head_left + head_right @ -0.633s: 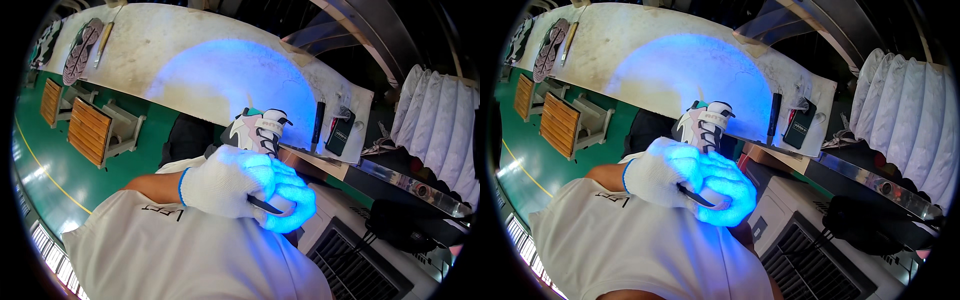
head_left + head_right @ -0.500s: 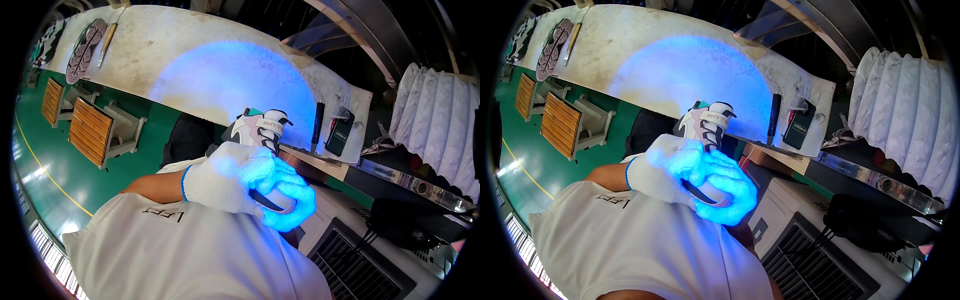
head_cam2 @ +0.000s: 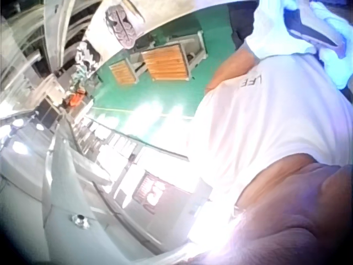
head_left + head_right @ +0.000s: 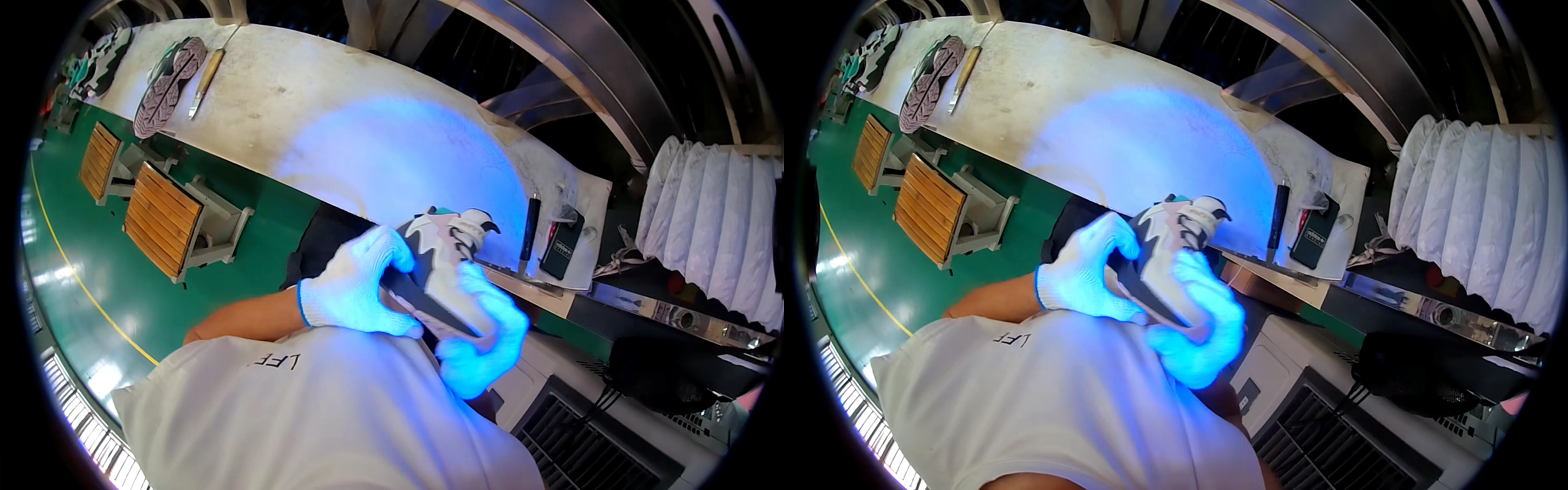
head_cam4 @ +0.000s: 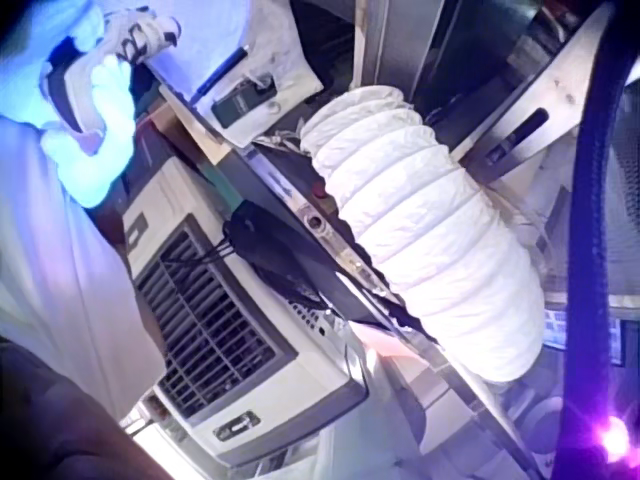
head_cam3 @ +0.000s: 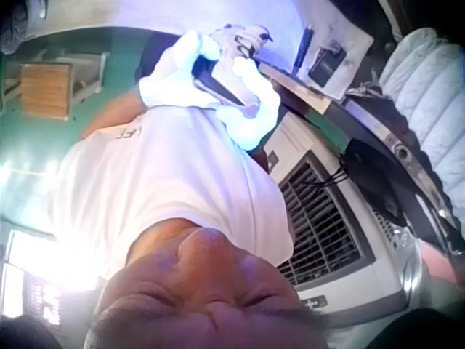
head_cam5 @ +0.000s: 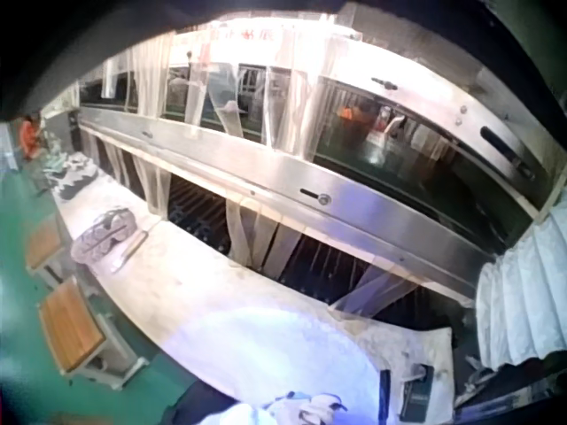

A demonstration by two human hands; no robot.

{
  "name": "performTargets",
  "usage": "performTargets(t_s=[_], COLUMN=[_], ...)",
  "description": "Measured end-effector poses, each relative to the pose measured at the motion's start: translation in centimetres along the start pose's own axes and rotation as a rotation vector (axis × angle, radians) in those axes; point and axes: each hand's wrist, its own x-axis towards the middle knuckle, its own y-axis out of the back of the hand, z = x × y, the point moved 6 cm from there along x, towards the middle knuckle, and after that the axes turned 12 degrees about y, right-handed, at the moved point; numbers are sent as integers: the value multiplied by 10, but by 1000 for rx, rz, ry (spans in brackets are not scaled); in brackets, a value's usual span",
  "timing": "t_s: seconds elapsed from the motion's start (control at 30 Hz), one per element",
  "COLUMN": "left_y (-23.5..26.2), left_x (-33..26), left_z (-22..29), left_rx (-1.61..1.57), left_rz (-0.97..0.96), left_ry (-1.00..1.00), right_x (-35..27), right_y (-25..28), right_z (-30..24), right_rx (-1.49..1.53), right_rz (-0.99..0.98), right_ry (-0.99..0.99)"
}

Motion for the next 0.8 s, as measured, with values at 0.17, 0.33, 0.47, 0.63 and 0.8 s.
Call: performTargets(t_s=[0.17, 0.33, 0.47, 0.63, 0.8], left_y=[10, 45, 39, 38, 3], left_x=[-7, -10, -18, 8, 32], left_z=[12, 54, 56, 67, 70], left_rx=[-133, -225, -93, 77, 55], left_rz=[65, 22, -42, -240, -395], left_ry=[-43, -111, -396, -622, -630], right_x=[19, 28, 33, 55, 38], right_y=[-26, -43, -51, -36, -10], right_z=[-7, -16, -14, -13, -4], right_rx=[-69, -116, -67, 64, 110], right_rz=[-134, -305, -267, -542, -424], right_ry=[105, 225, 209, 133, 127])
